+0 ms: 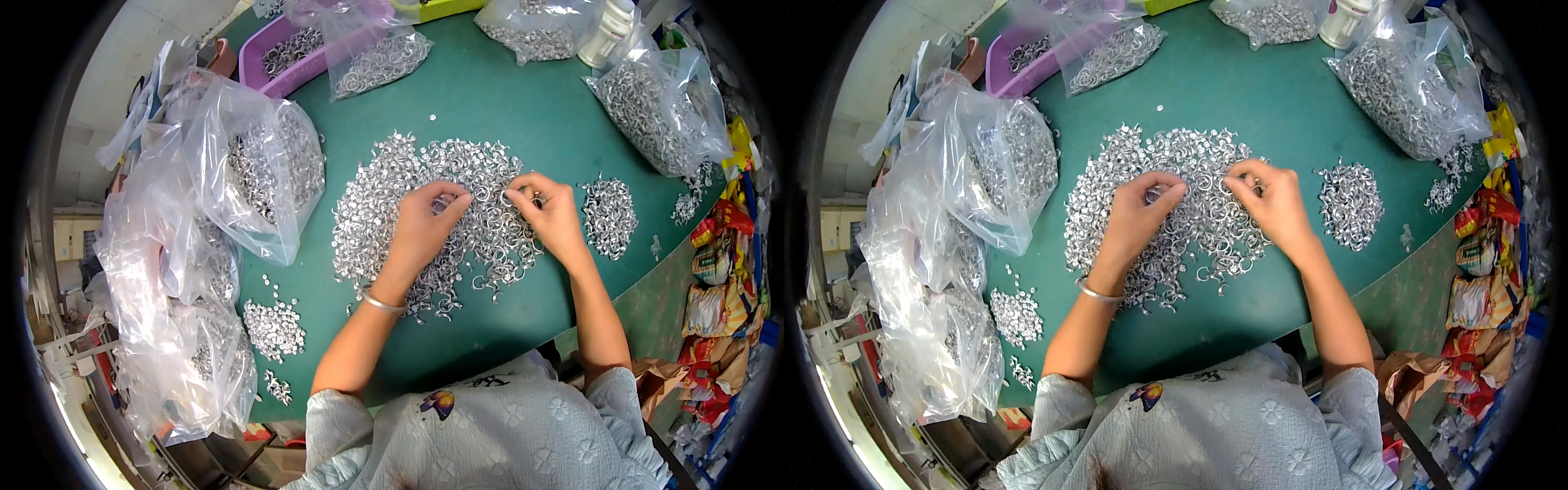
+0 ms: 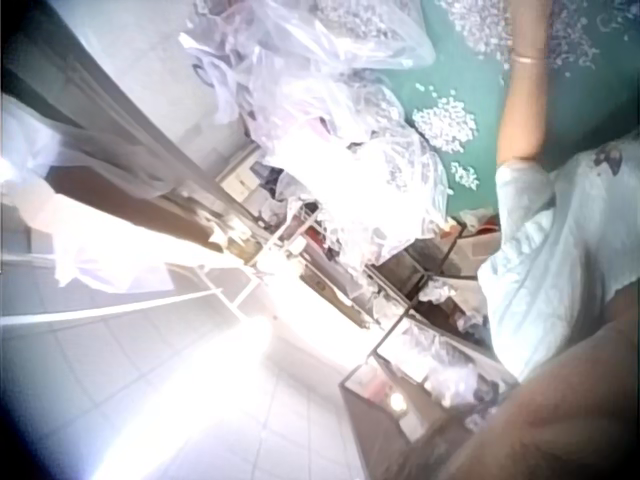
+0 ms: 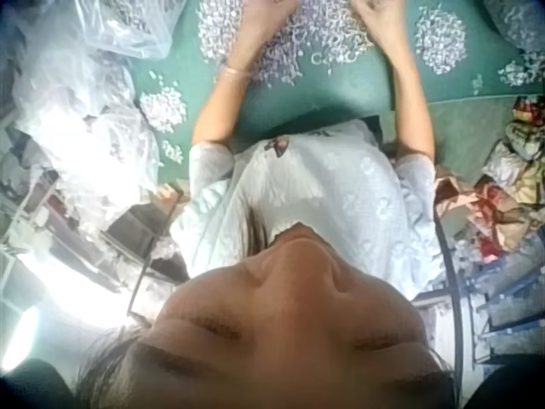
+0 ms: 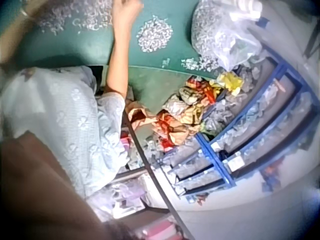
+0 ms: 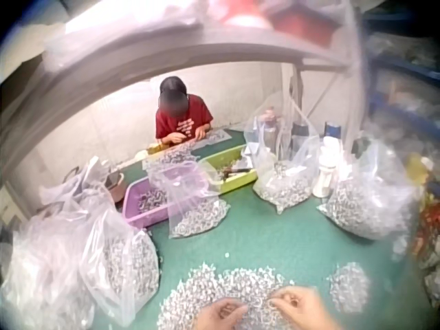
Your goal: The person sorts small metallic or plastic decorative parts by hand on a green workstation table, picking them from a central pile and grouping them into separate smaller piles.
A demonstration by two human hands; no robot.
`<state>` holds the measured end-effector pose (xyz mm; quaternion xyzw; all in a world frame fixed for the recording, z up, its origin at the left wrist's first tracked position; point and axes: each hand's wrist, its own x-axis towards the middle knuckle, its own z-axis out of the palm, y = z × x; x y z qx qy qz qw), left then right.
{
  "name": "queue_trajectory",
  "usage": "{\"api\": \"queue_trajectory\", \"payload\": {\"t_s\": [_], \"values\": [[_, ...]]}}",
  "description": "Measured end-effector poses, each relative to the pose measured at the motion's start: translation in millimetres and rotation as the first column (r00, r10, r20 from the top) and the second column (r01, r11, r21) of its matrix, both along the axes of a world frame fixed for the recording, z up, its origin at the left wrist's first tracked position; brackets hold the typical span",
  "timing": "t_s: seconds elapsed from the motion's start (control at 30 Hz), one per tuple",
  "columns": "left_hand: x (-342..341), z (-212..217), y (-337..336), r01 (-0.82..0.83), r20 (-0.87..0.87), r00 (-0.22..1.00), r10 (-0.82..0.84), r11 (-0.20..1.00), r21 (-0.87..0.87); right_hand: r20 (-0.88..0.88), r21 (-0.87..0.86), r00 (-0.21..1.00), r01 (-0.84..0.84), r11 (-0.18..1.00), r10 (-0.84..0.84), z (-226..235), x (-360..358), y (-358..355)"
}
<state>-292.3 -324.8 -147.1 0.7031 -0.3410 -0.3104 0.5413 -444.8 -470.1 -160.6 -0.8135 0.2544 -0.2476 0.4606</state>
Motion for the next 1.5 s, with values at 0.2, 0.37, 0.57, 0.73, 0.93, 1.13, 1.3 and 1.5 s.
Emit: {"api": "queue_trajectory", "payload": {"t_s": [0.2,0.37,0.57,0.73,0.93,1.13,1.3,1.5], "values": [[-7,-13,-26,-0.024,0.592,0.805,-0.042,0.994,0.103,0.437,0.880,0.895,-0.406,0.248,-0.084,16,-10,-15],[-2,-10,-22,-0.007,0.513,0.856,-0.061,0.992,0.128,0.307,0.772,0.951,-0.267,0.576,0.030,11,0,-15],[12,-8,2,0.011,-0.168,0.986,-0.012,1.000,-0.009,-0.096,-0.454,0.994,0.003,0.891,-0.053,-6,27,18],[21,2,23,-0.032,-0.815,0.580,-0.015,0.999,-0.041,-0.160,-0.099,0.986,-0.063,0.993,0.046,1,15,6],[17,-1,34,-0.066,-0.909,0.401,-0.117,0.985,-0.157,0.254,0.819,0.967,-0.231,0.525,0.028,14,-2,-3],[11,-6,43,0.002,-0.881,0.414,-0.230,0.968,-0.252,0.233,0.941,0.972,-0.218,0.259,-0.025,14,-1,4],[5,3,51,-0.036,-0.549,0.836,0.015,0.999,-0.027,0.289,0.926,0.957,-0.268,0.267,-0.041,20,0,6],[16,1,49,-0.198,0.423,0.891,0.165,0.980,0.034,-0.059,0.410,0.997,-0.017,0.912,0.045,9,8,6]]}}
